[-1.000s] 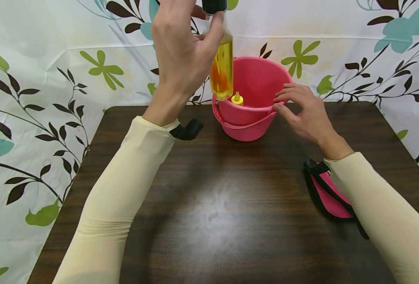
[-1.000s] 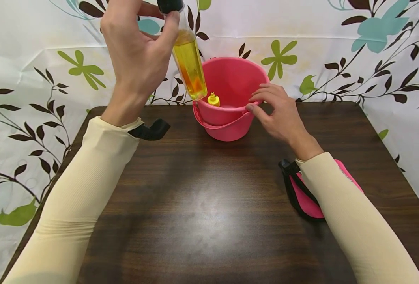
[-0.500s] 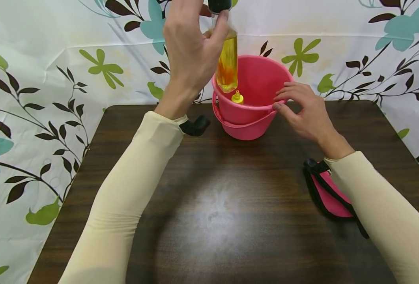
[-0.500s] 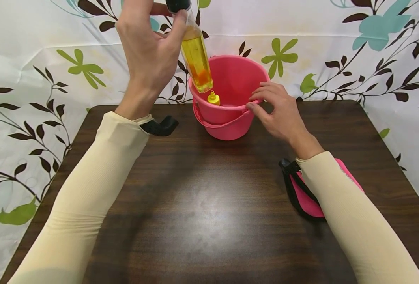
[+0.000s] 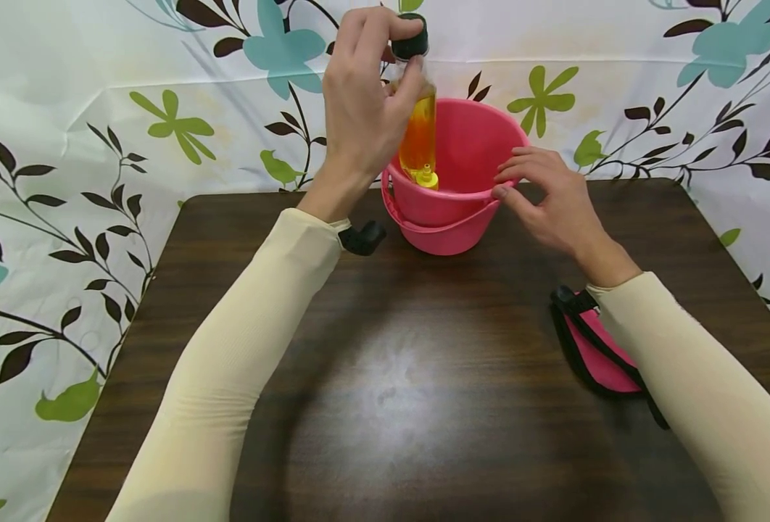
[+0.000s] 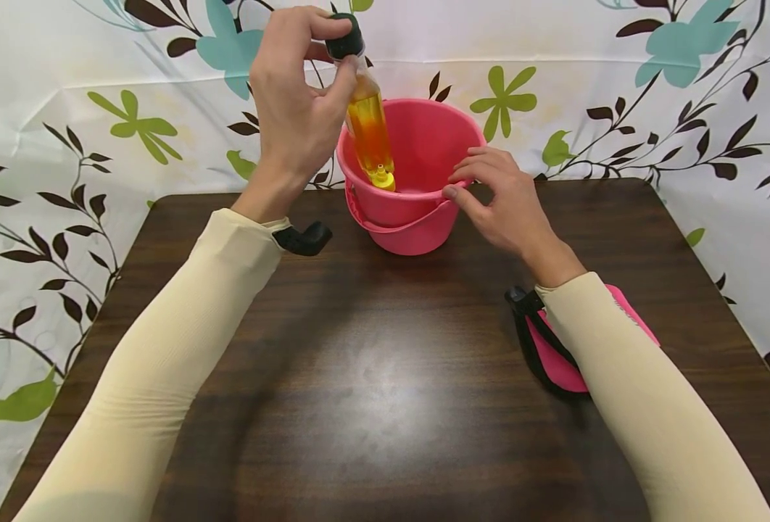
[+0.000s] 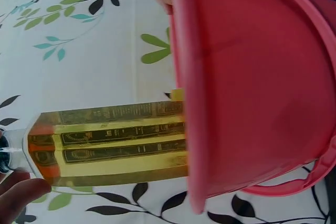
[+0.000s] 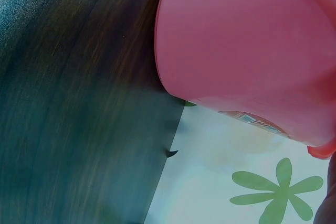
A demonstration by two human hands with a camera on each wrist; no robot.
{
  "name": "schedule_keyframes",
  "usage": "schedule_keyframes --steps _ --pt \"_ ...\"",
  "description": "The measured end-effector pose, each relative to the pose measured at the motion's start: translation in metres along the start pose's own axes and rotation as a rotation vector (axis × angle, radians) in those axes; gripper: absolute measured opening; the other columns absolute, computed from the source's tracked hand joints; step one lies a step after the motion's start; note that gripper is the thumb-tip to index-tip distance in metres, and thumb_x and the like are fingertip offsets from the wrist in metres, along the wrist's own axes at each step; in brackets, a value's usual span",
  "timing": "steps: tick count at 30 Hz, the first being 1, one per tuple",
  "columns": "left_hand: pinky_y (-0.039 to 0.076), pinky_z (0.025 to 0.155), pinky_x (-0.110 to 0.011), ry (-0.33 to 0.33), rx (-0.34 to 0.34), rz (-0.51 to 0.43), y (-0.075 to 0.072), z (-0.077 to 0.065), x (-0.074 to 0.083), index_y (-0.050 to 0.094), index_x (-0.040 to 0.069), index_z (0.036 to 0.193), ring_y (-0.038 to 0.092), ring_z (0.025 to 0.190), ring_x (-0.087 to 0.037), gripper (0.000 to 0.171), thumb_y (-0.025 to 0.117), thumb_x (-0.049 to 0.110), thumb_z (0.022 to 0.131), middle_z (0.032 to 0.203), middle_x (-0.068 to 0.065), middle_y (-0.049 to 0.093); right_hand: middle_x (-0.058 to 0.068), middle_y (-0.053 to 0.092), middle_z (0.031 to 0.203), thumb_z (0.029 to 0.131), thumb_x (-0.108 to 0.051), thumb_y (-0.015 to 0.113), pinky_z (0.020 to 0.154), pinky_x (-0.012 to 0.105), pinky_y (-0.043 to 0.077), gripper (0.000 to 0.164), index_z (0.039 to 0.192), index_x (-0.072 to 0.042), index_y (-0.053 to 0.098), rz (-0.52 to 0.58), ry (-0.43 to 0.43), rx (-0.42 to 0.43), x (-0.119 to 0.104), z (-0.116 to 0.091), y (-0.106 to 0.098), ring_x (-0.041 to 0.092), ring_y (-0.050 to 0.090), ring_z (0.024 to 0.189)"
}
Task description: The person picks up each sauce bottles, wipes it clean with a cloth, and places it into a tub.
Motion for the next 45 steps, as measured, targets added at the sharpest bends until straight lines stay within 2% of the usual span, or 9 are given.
schedule_keyframes --steps 6,10,17,20,23,29,32,38,45 --pt "0.055 0.090 -0.017 0.001 -0.020 0.004 0.011 -0.003 -0.004 0.068 0.000 0.130 0.059 0.111 -0.022 0.031 0.056 0.018 0.107 0.132 -0.019 0.062 0.016 0.075 0.127 0.092 -0.018 0.080 0.119 0.059 0.045 0.035 0.125 -0.004 0.075 -0.002 -0.003 -0.001 0.000 0.001 0.000 0.031 0.054 0.143" --pt "0.055 0.089 -0.018 -0.021 -0.060 0.025 0.018 -0.003 -0.007 0.070 0.002 0.126 0.062 0.108 -0.022 0.028 0.057 0.016 0.106 0.129 -0.017 0.063 0.016 0.075 0.127 0.093 -0.018 0.080 0.119 0.059 0.045 0.035 0.125 -0.005 0.075 -0.006 0.002 -0.003 0.000 0.001 0.001 0.032 0.054 0.144" --pt "0.054 0.101 -0.021 -0.183 -0.249 0.128 0.030 -0.003 -0.019 0.069 0.011 0.128 0.068 0.113 -0.020 0.027 0.061 0.022 0.105 0.130 -0.011 0.064 0.016 0.075 0.127 0.093 -0.018 0.080 0.118 0.059 0.046 0.035 0.125 -0.005 0.076 -0.005 -0.006 0.000 0.000 0.000 0.001 0.031 0.054 0.143" --pt "0.056 0.102 -0.027 -0.217 -0.333 0.181 0.035 -0.006 -0.025 0.067 0.013 0.129 0.067 0.113 -0.023 0.028 0.061 0.022 0.104 0.130 -0.011 0.064 0.017 0.075 0.127 0.092 -0.017 0.080 0.118 0.059 0.046 0.035 0.124 -0.005 0.076 -0.004 -0.010 0.001 0.000 -0.001 0.001 0.032 0.054 0.143" --pt "0.057 0.103 -0.034 -0.200 -0.418 0.241 0.040 -0.010 -0.029 0.064 0.014 0.132 0.066 0.115 -0.026 0.031 0.065 0.022 0.102 0.131 -0.012 0.064 0.016 0.074 0.128 0.093 -0.018 0.080 0.118 0.059 0.046 0.035 0.125 -0.005 0.076 -0.008 -0.004 0.001 0.000 -0.001 0.001 0.031 0.054 0.144" --pt "0.044 0.117 -0.048 -0.127 -0.560 0.365 0.048 -0.013 -0.032 0.060 0.016 0.137 0.063 0.122 -0.029 0.040 0.068 0.023 0.099 0.134 -0.012 0.067 0.017 0.074 0.128 0.093 -0.018 0.079 0.119 0.059 0.045 0.035 0.125 -0.005 0.075 -0.014 -0.001 -0.005 -0.001 -0.001 0.001 0.032 0.053 0.145" --pt "0.045 0.116 -0.048 -0.127 -0.571 0.398 0.047 -0.011 -0.030 0.059 0.017 0.140 0.062 0.125 -0.029 0.041 0.066 0.022 0.100 0.136 -0.012 0.068 0.017 0.074 0.128 0.093 -0.018 0.080 0.120 0.059 0.045 0.034 0.124 -0.004 0.076 -0.015 -0.004 -0.004 -0.002 -0.001 0.001 0.032 0.053 0.145" --pt "0.042 0.120 -0.045 -0.131 -0.544 0.442 0.043 -0.003 -0.024 0.058 0.021 0.146 0.059 0.132 -0.026 0.042 0.057 0.022 0.104 0.142 -0.007 0.066 0.017 0.074 0.128 0.093 -0.019 0.079 0.120 0.059 0.044 0.034 0.124 -0.005 0.076 -0.018 0.002 -0.008 -0.002 0.000 0.001 0.031 0.052 0.145" --pt "0.046 0.118 -0.046 -0.094 -0.582 0.438 0.048 -0.007 -0.021 0.060 0.018 0.145 0.061 0.132 -0.025 0.042 0.057 0.030 0.105 0.144 -0.008 0.065 0.016 0.073 0.130 0.094 -0.020 0.079 0.118 0.061 0.046 0.036 0.126 -0.005 0.075 -0.031 0.013 -0.026 -0.003 0.000 0.000 0.031 0.052 0.146"
Point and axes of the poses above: each hand's wrist, its own z-axis towards the middle knuckle, its own y-axis out of the palm, x = y × z, the point moved 3 cm from there along z, towards the middle knuckle
